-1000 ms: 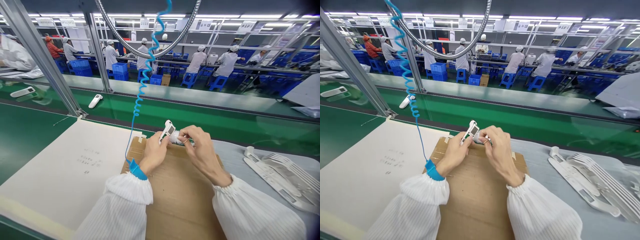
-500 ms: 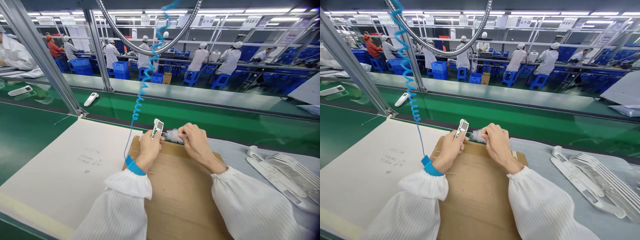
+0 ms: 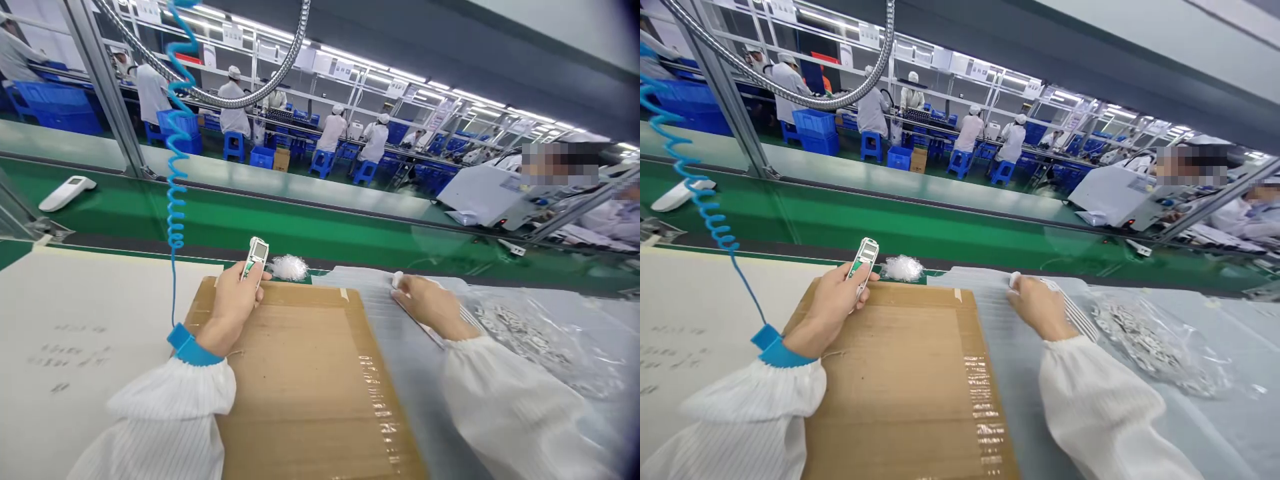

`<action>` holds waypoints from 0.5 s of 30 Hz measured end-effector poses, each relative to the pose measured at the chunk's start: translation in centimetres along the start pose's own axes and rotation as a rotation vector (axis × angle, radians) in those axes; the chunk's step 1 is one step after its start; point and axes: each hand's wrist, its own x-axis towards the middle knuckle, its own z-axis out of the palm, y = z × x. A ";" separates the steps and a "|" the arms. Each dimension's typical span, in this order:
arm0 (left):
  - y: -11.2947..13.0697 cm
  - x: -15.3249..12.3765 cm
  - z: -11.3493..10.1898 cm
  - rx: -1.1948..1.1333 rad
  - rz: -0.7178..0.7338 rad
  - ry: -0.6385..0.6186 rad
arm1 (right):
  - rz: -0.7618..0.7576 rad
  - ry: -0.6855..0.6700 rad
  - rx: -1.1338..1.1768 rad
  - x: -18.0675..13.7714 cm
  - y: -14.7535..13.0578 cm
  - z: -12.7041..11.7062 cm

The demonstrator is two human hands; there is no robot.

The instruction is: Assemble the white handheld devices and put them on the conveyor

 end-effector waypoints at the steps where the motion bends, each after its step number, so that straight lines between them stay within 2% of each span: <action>1: 0.1 -0.1 0.0 0.010 -0.004 -0.003 | 0.050 -0.034 -0.029 -0.2 2.0 0.1; 4: 0.4 -0.4 0.1 0.054 -0.027 -0.024 | 0.099 -0.147 -0.035 -0.8 5.7 0.5; 8: 0.6 -0.7 0.2 0.090 -0.047 -0.044 | 0.084 -0.213 -0.004 -1.1 6.3 0.6; 12: 0.3 -0.6 0.1 0.117 -0.041 -0.059 | 0.013 -0.183 0.019 -1.3 4.2 -0.6; 15: -0.1 -0.3 0.2 0.131 -0.012 -0.102 | -0.085 -0.193 0.167 -2.2 0.1 -1.9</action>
